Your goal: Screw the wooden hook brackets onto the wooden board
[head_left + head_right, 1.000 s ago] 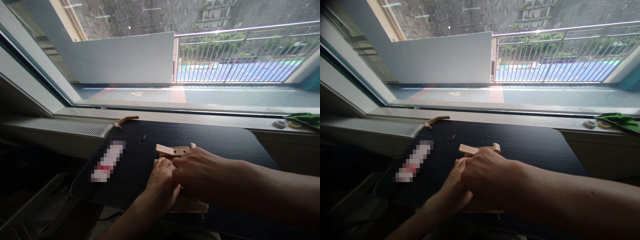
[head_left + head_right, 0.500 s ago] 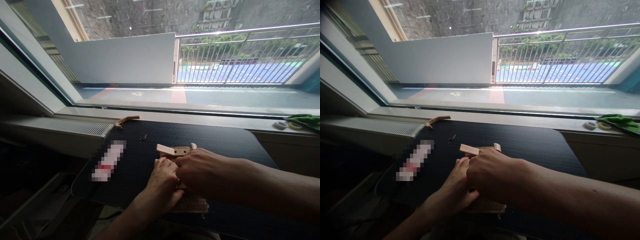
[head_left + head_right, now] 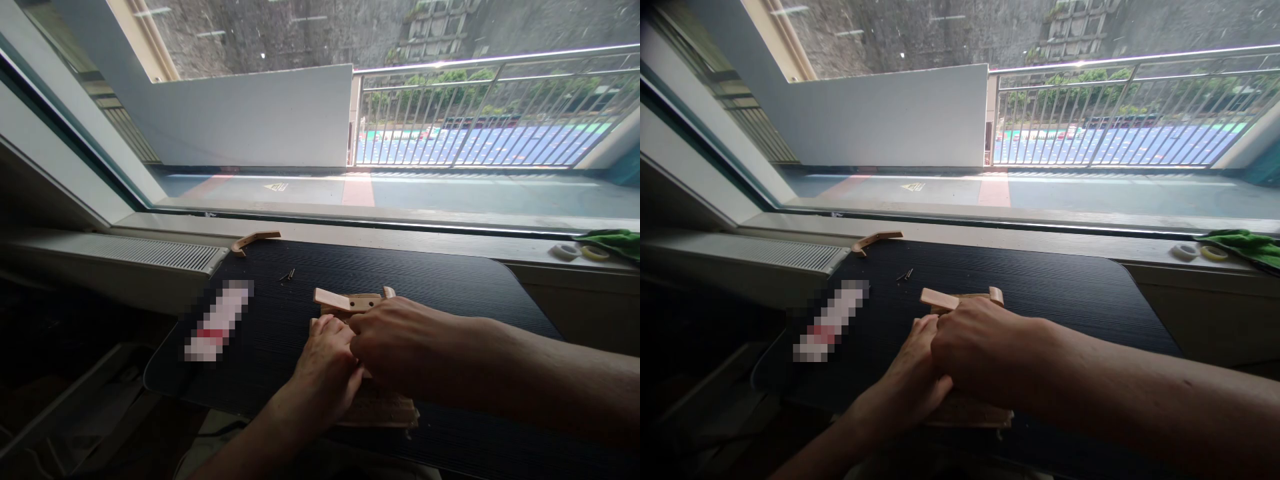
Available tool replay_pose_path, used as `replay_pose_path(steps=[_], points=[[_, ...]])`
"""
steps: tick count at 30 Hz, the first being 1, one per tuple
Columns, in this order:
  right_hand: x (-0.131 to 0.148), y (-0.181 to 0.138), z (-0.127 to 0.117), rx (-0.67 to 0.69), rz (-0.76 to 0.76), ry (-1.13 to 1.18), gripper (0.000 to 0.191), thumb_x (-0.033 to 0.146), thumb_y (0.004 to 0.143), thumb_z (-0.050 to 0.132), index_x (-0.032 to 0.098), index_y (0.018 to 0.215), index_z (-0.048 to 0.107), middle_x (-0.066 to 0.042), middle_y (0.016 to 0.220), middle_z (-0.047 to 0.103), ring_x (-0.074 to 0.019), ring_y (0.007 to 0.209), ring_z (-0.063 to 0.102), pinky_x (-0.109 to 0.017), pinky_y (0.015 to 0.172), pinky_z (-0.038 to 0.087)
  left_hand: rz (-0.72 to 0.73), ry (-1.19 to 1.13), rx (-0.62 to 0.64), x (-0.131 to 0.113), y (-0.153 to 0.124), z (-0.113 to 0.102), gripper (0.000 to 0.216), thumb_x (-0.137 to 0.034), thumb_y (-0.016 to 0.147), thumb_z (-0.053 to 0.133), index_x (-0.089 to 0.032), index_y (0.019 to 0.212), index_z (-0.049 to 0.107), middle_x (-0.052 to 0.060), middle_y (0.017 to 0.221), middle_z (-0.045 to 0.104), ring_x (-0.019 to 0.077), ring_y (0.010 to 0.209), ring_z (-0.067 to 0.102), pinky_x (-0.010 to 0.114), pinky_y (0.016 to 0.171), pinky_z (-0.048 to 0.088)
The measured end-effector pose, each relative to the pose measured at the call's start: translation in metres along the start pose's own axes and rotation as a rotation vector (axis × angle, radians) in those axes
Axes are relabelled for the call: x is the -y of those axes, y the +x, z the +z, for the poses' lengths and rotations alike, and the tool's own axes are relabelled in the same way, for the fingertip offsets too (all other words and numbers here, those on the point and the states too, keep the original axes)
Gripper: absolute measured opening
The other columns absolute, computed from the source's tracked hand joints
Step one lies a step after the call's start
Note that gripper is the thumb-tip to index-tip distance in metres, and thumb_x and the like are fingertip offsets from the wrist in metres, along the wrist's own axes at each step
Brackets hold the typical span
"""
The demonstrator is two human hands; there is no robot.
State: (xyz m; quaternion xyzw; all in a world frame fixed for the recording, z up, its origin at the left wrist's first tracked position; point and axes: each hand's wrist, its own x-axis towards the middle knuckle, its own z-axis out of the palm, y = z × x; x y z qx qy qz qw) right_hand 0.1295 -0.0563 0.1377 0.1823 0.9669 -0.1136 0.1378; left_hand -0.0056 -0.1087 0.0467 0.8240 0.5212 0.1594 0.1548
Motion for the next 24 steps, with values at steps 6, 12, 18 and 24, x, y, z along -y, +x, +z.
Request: replay_pose_path(steps=[6,12,18,24], points=[[0.002,0.003,-0.009,0.087,0.047,-0.036,0.013,0.007,0.073,0.054,0.013,0.064,0.062,-0.004,0.067,0.063,-0.0124,0.058,0.053,-0.025,0.051,0.029,0.008,0.012,-0.016,0.0,0.002,0.002,0.017,-0.013,0.075,0.054,-0.018,0.089,0.061,0.006,0.096,0.058,0.0216,0.093,0.046,0.039,0.086,0.038],[0.003,0.0,-0.022,0.081,0.108,-0.025,0.012,0.009,0.072,0.059,0.015,0.081,0.066,-0.007,0.078,0.065,-0.0167,0.074,0.06,-0.023,0.056,0.036,0.036,0.051,0.009,0.004,0.002,0.004,0.01,-0.017,0.077,0.055,-0.019,0.076,0.064,0.006,0.092,0.059,0.0229,0.095,0.047,0.04,0.087,0.036],[0.01,0.001,-0.031,0.114,0.12,-0.028,0.016,0.005,0.077,0.054,0.014,0.082,0.067,-0.008,0.083,0.066,-0.0167,0.076,0.062,-0.023,0.054,0.035,0.022,0.055,-0.033,0.003,0.0,0.004,0.016,-0.014,0.076,0.054,-0.018,0.089,0.062,0.007,0.098,0.058,0.024,0.099,0.047,0.041,0.09,0.035],[0.003,0.002,-0.02,0.062,0.138,-0.089,0.011,0.013,0.081,0.054,0.015,0.079,0.065,-0.005,0.077,0.067,-0.017,0.068,0.062,-0.023,0.048,0.03,0.06,0.029,0.001,0.001,0.003,0.0,0.012,-0.011,0.076,0.054,-0.02,0.08,0.062,0.004,0.093,0.06,0.0215,0.095,0.049,0.04,0.089,0.036]])
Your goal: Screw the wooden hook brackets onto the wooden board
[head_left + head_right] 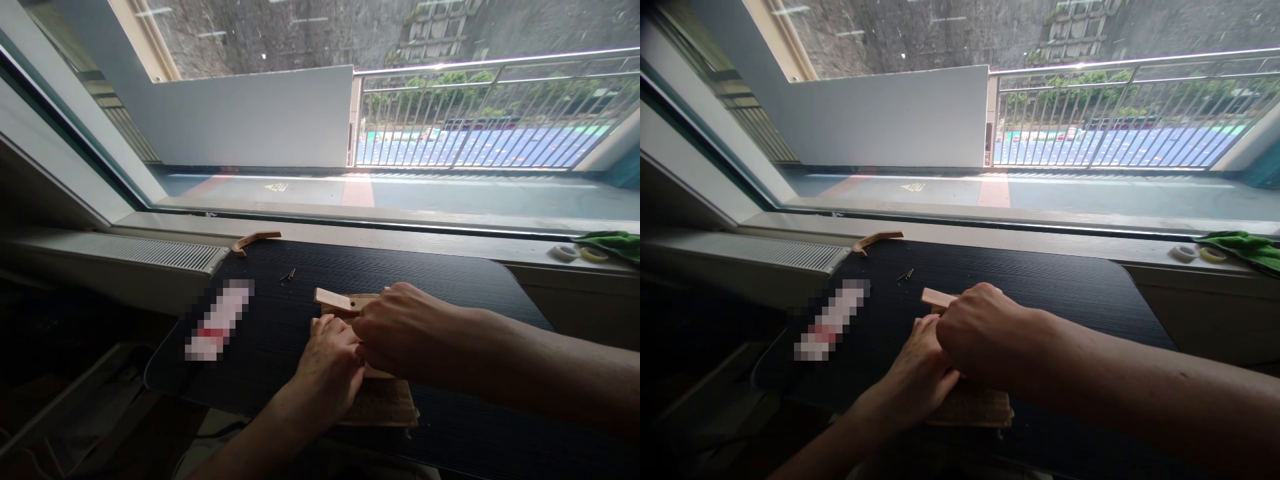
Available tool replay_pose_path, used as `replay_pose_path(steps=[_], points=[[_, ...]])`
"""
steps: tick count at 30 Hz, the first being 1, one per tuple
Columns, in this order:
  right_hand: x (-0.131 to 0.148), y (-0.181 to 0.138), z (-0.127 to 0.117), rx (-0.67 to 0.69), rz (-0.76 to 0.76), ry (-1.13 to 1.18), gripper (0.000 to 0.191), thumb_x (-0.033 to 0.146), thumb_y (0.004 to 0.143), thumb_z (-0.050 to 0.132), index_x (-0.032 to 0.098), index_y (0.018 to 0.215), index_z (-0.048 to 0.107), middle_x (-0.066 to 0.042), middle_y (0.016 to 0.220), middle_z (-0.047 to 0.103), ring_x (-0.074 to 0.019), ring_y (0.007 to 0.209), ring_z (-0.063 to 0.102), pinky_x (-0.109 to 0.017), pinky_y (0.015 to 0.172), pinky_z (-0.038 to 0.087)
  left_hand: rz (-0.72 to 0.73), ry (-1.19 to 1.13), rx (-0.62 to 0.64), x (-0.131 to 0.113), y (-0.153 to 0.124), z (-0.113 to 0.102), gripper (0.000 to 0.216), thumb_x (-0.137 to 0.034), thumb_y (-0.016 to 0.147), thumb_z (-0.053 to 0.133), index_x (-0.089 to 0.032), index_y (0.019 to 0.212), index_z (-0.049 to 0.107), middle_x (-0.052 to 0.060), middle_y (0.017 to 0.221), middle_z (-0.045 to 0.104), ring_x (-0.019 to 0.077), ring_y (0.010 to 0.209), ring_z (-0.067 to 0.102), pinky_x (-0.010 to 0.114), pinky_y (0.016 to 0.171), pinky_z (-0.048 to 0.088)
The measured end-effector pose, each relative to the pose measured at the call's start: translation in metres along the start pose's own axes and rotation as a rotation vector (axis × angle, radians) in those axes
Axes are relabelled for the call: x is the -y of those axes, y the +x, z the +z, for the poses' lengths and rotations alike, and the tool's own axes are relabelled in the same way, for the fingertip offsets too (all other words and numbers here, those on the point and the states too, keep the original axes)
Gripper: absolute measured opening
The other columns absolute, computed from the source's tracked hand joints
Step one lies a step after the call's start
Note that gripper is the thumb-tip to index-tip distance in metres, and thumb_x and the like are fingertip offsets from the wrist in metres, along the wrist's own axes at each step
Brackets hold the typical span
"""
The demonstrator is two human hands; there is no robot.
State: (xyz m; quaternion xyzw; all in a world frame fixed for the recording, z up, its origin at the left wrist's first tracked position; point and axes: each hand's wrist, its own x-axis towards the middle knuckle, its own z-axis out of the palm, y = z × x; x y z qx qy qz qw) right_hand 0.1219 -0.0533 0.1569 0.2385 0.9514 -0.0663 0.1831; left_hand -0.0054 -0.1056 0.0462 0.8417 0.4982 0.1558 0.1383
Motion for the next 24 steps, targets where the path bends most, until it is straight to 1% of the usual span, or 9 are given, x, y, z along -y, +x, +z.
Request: replay_pose_path(steps=[2,4,7,9,13,16,19,21,24], points=[[0.0,-0.004,-0.002,-0.033,-0.029,0.008,0.012,0.013,0.079,0.056,0.017,0.085,0.065,-0.005,0.083,0.067,-0.0182,0.073,0.062,-0.024,0.05,0.032,-0.012,0.004,0.002,0.001,0.0,0.002,0.011,-0.013,0.076,0.054,-0.019,0.078,0.062,0.004,0.091,0.06,0.0221,0.095,0.048,0.041,0.09,0.035],[0.004,-0.006,-0.009,0.035,-0.01,0.031,0.018,0.008,0.079,0.054,0.017,0.09,0.065,-0.007,0.09,0.067,-0.0189,0.079,0.062,-0.025,0.054,0.034,-0.037,0.007,-0.016,0.001,-0.001,0.004,0.011,-0.014,0.075,0.054,-0.018,0.081,0.063,0.006,0.095,0.059,0.023,0.097,0.048,0.041,0.09,0.036],[0.01,-0.006,-0.017,0.169,0.034,0.052,0.019,0.004,0.079,0.052,0.015,0.087,0.066,-0.007,0.09,0.067,-0.0198,0.082,0.062,-0.027,0.059,0.037,-0.059,-0.012,-0.041,0.001,-0.001,0.005,0.013,-0.012,0.076,0.053,-0.018,0.083,0.062,0.007,0.099,0.058,0.0222,0.098,0.047,0.039,0.09,0.036],[0.012,-0.002,-0.014,0.156,0.033,0.045,0.018,0.005,0.079,0.052,0.015,0.084,0.066,-0.007,0.09,0.067,-0.0207,0.082,0.062,-0.028,0.058,0.036,-0.053,-0.017,-0.032,0.0,0.0,0.003,0.013,-0.012,0.076,0.052,-0.018,0.082,0.062,0.006,0.099,0.059,0.0216,0.097,0.048,0.039,0.09,0.036],[0.005,0.0,-0.003,0.039,0.026,0.012,0.014,0.012,0.081,0.053,0.016,0.085,0.065,-0.004,0.085,0.067,-0.0203,0.075,0.063,-0.026,0.05,0.033,-0.044,0.007,-0.009,-0.001,0.0,0.001,0.014,-0.014,0.075,0.054,-0.018,0.086,0.062,0.007,0.098,0.059,0.0224,0.095,0.049,0.04,0.087,0.038],[0.003,-0.005,-0.005,-0.013,-0.001,0.018,0.016,0.012,0.081,0.054,0.017,0.094,0.064,-0.005,0.089,0.067,-0.0201,0.08,0.063,-0.026,0.054,0.036,-0.036,0.033,-0.011,-0.001,-0.001,0.002,0.013,-0.013,0.075,0.054,-0.018,0.085,0.062,0.006,0.096,0.06,0.0226,0.096,0.049,0.041,0.09,0.037],[0.008,-0.009,-0.014,0.054,0.019,0.038,0.019,0.009,0.081,0.053,0.016,0.094,0.064,-0.008,0.094,0.066,-0.0212,0.088,0.062,-0.026,0.06,0.039,-0.04,0.045,-0.03,-0.001,-0.001,0.004,0.013,-0.013,0.075,0.054,-0.017,0.085,0.061,0.007,0.096,0.06,0.0238,0.1,0.047,0.042,0.092,0.036],[0.012,-0.007,-0.016,0.105,0.05,0.04,0.019,0.006,0.08,0.053,0.016,0.09,0.065,-0.008,0.092,0.066,-0.0213,0.086,0.062,-0.026,0.059,0.039,-0.046,0.039,-0.023,-0.001,-0.001,0.003,0.011,-0.013,0.075,0.054,-0.017,0.083,0.061,0.007,0.097,0.06,0.0237,0.1,0.048,0.041,0.091,0.037],[0.012,-0.001,-0.007,0.083,0.057,-0.007,0.017,0.005,0.079,0.053,0.015,0.08,0.066,-0.007,0.086,0.067,-0.021,0.08,0.063,-0.026,0.054,0.037,-0.038,0.022,0.005,-0.002,0.001,-0.001,0.012,-0.013,0.075,0.054,-0.019,0.083,0.061,0.005,0.097,0.06,0.0228,0.098,0.049,0.041,0.09,0.037]])
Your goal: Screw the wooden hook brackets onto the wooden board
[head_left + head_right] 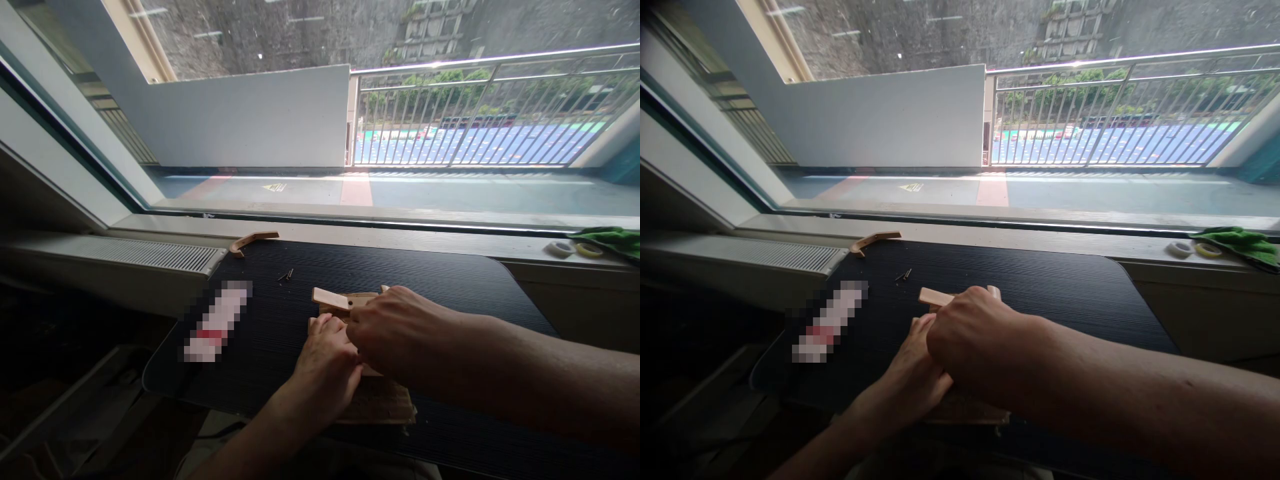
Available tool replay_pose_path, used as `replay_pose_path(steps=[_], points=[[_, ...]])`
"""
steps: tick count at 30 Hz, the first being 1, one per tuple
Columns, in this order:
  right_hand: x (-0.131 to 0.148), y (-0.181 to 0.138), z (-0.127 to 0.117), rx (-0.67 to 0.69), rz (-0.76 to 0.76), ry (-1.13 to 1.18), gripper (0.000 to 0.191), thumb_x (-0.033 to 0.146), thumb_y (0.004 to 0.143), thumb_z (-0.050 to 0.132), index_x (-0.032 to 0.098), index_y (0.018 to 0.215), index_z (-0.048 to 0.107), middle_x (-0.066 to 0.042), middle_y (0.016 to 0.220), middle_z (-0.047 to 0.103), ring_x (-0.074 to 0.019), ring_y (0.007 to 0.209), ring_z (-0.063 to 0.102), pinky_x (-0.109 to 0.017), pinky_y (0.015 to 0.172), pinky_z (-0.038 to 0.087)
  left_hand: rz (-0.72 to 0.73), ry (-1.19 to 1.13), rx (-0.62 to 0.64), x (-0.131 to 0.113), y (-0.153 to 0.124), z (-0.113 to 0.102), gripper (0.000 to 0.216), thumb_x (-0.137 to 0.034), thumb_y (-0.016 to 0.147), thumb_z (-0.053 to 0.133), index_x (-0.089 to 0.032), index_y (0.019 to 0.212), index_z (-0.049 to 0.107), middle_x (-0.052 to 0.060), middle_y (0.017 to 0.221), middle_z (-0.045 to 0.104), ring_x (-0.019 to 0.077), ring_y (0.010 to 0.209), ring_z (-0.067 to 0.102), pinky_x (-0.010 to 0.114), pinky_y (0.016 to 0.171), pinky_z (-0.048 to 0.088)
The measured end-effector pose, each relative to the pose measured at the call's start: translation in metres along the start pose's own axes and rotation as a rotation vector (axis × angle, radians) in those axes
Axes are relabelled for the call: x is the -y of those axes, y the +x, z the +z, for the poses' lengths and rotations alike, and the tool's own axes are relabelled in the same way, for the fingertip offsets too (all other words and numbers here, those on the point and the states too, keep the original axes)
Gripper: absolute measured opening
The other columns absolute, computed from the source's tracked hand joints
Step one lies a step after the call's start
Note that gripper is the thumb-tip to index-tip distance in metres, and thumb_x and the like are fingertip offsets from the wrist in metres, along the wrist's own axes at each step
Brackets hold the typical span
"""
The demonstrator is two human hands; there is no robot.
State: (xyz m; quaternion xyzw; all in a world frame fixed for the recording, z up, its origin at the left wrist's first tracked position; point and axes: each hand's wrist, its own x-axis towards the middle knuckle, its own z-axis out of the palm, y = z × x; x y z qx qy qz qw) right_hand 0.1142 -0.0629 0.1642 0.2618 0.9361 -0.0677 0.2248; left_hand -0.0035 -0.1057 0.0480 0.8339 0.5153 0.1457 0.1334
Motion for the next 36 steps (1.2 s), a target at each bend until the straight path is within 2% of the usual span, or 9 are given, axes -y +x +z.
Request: replay_pose_path(steps=[3,6,8,12,19,24,28,33,36], points=[[-0.005,0.004,0.009,-0.056,-0.014,-0.061,0.017,0.009,0.081,0.053,0.016,0.071,0.065,-0.005,0.078,0.067,-0.0205,0.073,0.063,-0.025,0.048,0.033,0.008,-0.008,0.004,0.0,0.001,-0.002,0.015,-0.012,0.075,0.054,-0.019,0.085,0.062,0.005,0.097,0.061,0.0223,0.097,0.049,0.041,0.09,0.037],[-0.008,-0.001,0.005,-0.092,-0.042,-0.032,0.01,0.013,0.08,0.055,0.016,0.083,0.064,-0.006,0.082,0.067,-0.0199,0.074,0.063,-0.025,0.049,0.033,0.009,-0.01,0.015,0.001,0.0,0.001,0.013,-0.013,0.076,0.054,-0.019,0.084,0.062,0.006,0.095,0.061,0.0227,0.096,0.05,0.041,0.089,0.037],[-0.006,-0.005,-0.003,-0.063,-0.054,0.005,0.013,0.011,0.08,0.056,0.015,0.09,0.064,-0.008,0.088,0.066,-0.0196,0.079,0.063,-0.025,0.053,0.035,-0.011,-0.004,0.005,0.002,-0.001,0.003,0.013,-0.015,0.077,0.053,-0.018,0.086,0.063,0.007,0.095,0.061,0.0238,0.097,0.05,0.041,0.089,0.037],[-0.003,-0.005,-0.007,-0.005,-0.041,0.024,0.016,0.007,0.081,0.053,0.015,0.089,0.065,-0.009,0.088,0.066,-0.0205,0.086,0.062,-0.025,0.057,0.038,-0.035,0.006,-0.024,0.003,-0.003,0.005,0.012,-0.017,0.077,0.054,-0.017,0.086,0.062,0.008,0.101,0.059,0.0253,0.101,0.047,0.042,0.091,0.036],[-0.009,0.002,0.005,-0.013,-0.018,-0.001,0.012,0.01,0.079,0.055,0.015,0.077,0.065,-0.005,0.076,0.067,-0.0209,0.072,0.064,-0.024,0.046,0.03,0.006,-0.009,-0.007,0.0,0.001,0.0,0.011,-0.011,0.074,0.056,-0.018,0.08,0.062,0.005,0.094,0.061,0.0221,0.096,0.049,0.04,0.09,0.037],[-0.004,-0.011,-0.009,-0.007,-0.011,0.043,0.017,0.008,0.079,0.056,0.014,0.093,0.064,-0.009,0.091,0.066,-0.0216,0.086,0.062,-0.027,0.061,0.04,-0.007,0.014,-0.013,0.003,-0.001,0.006,0.012,-0.016,0.076,0.054,-0.018,0.085,0.063,0.007,0.096,0.06,0.0246,0.098,0.049,0.041,0.089,0.038],[-0.002,-0.012,-0.009,0.019,-0.053,0.074,0.018,0.004,0.08,0.052,0.013,0.088,0.066,-0.008,0.09,0.066,-0.0203,0.088,0.06,-0.028,0.067,0.041,-0.01,0.029,-0.029,0.002,-0.001,0.007,0.017,-0.014,0.075,0.054,-0.017,0.09,0.062,0.008,0.099,0.06,0.0242,0.1,0.048,0.041,0.091,0.036],[-0.01,-0.002,0.006,0.027,-0.035,0.047,0.018,0.005,0.079,0.051,0.013,0.076,0.066,-0.007,0.083,0.067,-0.0174,0.073,0.061,-0.026,0.056,0.036,0.014,0.015,-0.042,0.0,0.0,0.003,0.011,-0.012,0.074,0.056,-0.018,0.08,0.062,0.005,0.092,0.06,0.0214,0.094,0.049,0.039,0.09,0.036],[-0.013,-0.002,0.008,0.0,-0.054,0.026,0.017,0.008,0.08,0.051,0.015,0.076,0.066,-0.005,0.079,0.067,-0.0172,0.068,0.06,-0.025,0.05,0.033,0.034,0.001,-0.02,0.001,0.0,0.004,0.009,-0.013,0.075,0.056,-0.019,0.075,0.061,0.003,0.086,0.06,0.0205,0.091,0.05,0.04,0.09,0.035]])
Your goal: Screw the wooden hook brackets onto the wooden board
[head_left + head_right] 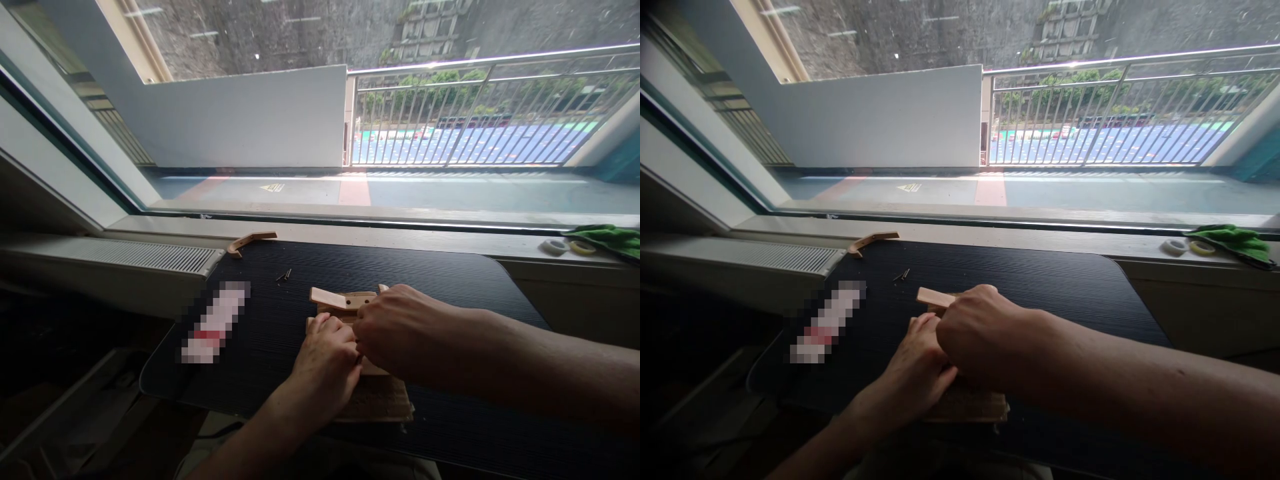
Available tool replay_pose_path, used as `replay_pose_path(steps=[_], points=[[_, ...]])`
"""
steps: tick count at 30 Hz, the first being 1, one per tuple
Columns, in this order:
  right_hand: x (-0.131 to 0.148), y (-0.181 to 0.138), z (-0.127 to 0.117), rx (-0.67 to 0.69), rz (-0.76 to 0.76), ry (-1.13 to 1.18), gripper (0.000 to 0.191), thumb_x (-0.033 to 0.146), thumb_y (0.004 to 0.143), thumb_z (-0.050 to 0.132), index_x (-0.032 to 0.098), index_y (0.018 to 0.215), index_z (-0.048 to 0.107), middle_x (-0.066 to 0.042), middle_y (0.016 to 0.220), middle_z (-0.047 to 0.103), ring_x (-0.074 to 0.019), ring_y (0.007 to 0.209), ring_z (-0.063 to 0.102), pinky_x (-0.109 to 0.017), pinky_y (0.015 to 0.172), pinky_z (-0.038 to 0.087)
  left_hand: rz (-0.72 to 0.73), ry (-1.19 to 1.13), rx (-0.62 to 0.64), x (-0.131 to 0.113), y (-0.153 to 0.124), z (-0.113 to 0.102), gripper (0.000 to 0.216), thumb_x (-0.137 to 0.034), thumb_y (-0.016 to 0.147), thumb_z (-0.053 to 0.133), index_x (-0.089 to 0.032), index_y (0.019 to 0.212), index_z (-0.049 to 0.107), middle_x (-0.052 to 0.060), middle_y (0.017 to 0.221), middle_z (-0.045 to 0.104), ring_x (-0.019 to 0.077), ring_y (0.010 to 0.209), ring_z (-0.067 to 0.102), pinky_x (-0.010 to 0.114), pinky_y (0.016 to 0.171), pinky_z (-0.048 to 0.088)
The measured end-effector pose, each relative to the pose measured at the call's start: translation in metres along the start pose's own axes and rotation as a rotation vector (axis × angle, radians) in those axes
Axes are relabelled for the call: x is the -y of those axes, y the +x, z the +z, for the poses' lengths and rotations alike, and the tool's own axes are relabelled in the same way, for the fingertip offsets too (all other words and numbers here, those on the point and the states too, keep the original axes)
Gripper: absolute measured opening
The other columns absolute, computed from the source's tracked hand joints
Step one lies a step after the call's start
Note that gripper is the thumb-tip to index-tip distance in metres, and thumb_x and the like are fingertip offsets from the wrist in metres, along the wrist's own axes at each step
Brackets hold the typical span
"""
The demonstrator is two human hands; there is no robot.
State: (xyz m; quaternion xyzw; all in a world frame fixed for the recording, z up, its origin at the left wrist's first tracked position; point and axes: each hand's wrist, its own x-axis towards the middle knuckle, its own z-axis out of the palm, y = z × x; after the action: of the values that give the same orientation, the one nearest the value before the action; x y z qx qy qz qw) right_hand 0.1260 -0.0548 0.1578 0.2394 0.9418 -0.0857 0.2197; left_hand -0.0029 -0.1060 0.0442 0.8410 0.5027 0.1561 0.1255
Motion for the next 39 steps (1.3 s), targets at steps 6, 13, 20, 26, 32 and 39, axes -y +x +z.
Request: replay_pose_path(steps=[6,13,20,26,32,39], points=[[0.007,-0.005,-0.007,-0.031,-0.011,0.039,0.018,0.007,0.078,0.054,0.015,0.089,0.066,-0.007,0.087,0.066,-0.0181,0.08,0.061,-0.026,0.058,0.036,-0.012,0.013,-0.005,0.003,-0.001,0.005,0.015,-0.016,0.078,0.053,-0.019,0.088,0.063,0.006,0.097,0.06,0.0238,0.1,0.048,0.042,0.094,0.033],[0.004,0.001,0.003,-0.039,-0.015,0.028,0.014,0.009,0.077,0.054,0.015,0.074,0.066,-0.006,0.077,0.066,-0.0195,0.074,0.062,-0.027,0.056,0.036,-0.04,-0.004,-0.021,0.003,-0.001,0.007,0.019,-0.015,0.074,0.056,-0.019,0.091,0.063,0.007,0.102,0.06,0.0237,0.102,0.048,0.043,0.096,0.033],[0.009,-0.007,-0.005,-0.077,0.004,0.038,0.018,0.008,0.078,0.055,0.016,0.093,0.063,-0.008,0.091,0.066,-0.0217,0.085,0.062,-0.027,0.062,0.041,-0.042,0.007,-0.006,0.002,0.001,0.006,0.014,-0.019,0.077,0.056,-0.021,0.088,0.065,0.006,0.098,0.062,0.0251,0.102,0.049,0.044,0.095,0.033],[0.01,0.0,0.0,-0.011,-0.021,0.028,0.017,0.004,0.078,0.053,0.014,0.084,0.065,-0.006,0.086,0.066,-0.0199,0.083,0.061,-0.028,0.065,0.041,-0.023,0.003,-0.011,0.005,-0.001,0.009,0.022,-0.015,0.077,0.053,-0.021,0.097,0.062,0.006,0.102,0.061,0.024,0.104,0.049,0.044,0.098,0.031],[0.003,-0.005,0.0,-0.136,0.022,-0.013,0.01,0.014,0.08,0.056,0.017,0.087,0.063,-0.004,0.087,0.066,-0.0201,0.077,0.063,-0.026,0.05,0.034,0.0,-0.002,0.012,0.003,0.0,0.005,0.008,-0.017,0.076,0.057,-0.02,0.076,0.065,0.004,0.09,0.063,0.0232,0.098,0.051,0.043,0.094,0.033],[0.012,-0.007,-0.007,-0.059,0.018,-0.02,0.015,0.005,0.078,0.055,0.015,0.081,0.065,-0.007,0.084,0.066,-0.0195,0.081,0.062,-0.026,0.058,0.038,0.004,0.003,-0.038,0.006,0.0,0.011,0.018,-0.016,0.077,0.054,-0.021,0.092,0.063,0.005,0.098,0.063,0.0237,0.1,0.05,0.045,0.096,0.032]])
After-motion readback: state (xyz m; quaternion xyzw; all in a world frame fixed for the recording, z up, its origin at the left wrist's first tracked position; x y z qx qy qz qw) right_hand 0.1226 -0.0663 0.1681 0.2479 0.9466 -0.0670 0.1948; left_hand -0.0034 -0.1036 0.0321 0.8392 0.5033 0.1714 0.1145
